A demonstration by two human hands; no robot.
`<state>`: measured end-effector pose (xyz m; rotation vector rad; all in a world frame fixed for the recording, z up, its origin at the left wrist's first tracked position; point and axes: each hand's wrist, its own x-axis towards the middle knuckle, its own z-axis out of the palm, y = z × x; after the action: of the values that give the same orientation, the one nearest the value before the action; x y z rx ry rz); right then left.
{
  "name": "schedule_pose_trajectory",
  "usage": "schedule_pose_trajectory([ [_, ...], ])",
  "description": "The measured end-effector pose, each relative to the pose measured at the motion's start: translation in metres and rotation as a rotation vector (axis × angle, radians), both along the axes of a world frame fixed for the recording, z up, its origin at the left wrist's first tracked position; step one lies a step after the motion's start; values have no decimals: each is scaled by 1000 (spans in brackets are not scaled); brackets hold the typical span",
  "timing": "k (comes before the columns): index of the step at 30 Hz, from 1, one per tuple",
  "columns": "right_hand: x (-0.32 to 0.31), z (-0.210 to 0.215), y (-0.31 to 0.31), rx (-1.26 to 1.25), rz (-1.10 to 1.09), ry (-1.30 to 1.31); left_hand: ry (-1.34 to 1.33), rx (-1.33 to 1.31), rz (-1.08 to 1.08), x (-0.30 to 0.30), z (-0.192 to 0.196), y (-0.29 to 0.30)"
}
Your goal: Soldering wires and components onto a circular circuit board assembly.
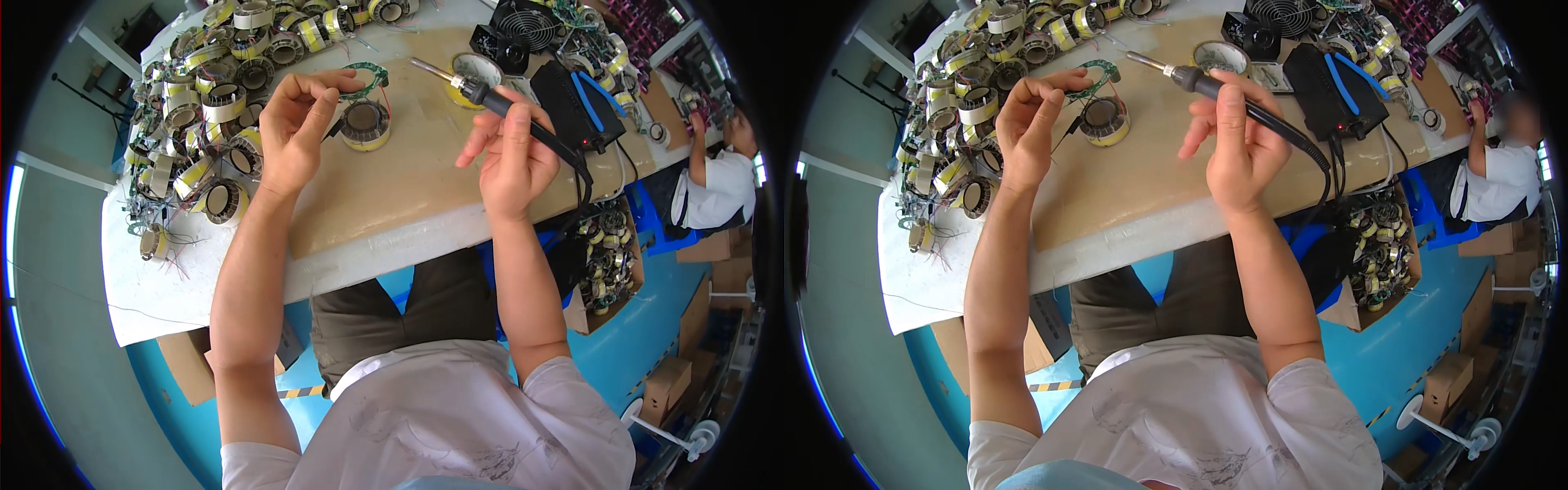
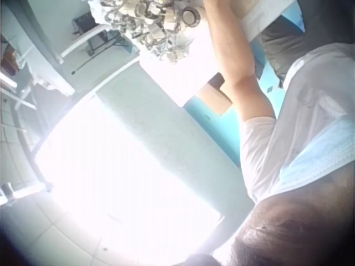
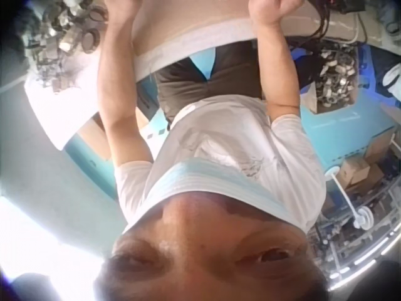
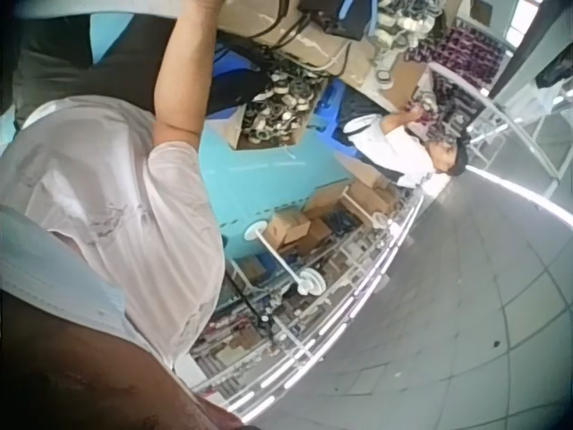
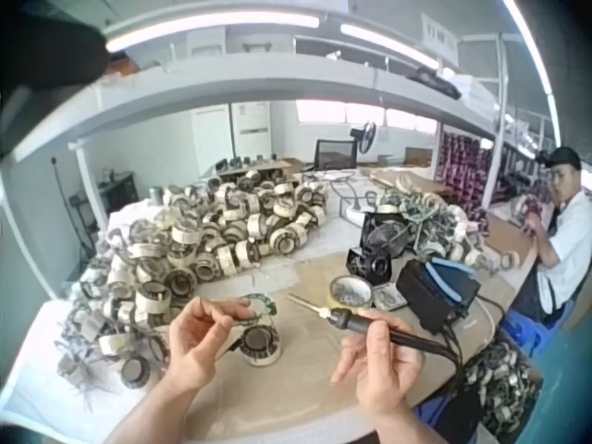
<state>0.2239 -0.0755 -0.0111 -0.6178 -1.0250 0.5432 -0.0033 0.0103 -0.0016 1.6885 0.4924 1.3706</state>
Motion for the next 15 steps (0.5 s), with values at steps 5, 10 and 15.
schedule_pose_trajectory([
  [5,8,13,18,36,72,9,-2,-10,29,0,1,-4],
  [10,10,-6,18,-40,145,103,-11,-36,39,4,0,-2],
  [15,5,-6,16,-83,133,59,-49,-8,44,4,-2,0],
])
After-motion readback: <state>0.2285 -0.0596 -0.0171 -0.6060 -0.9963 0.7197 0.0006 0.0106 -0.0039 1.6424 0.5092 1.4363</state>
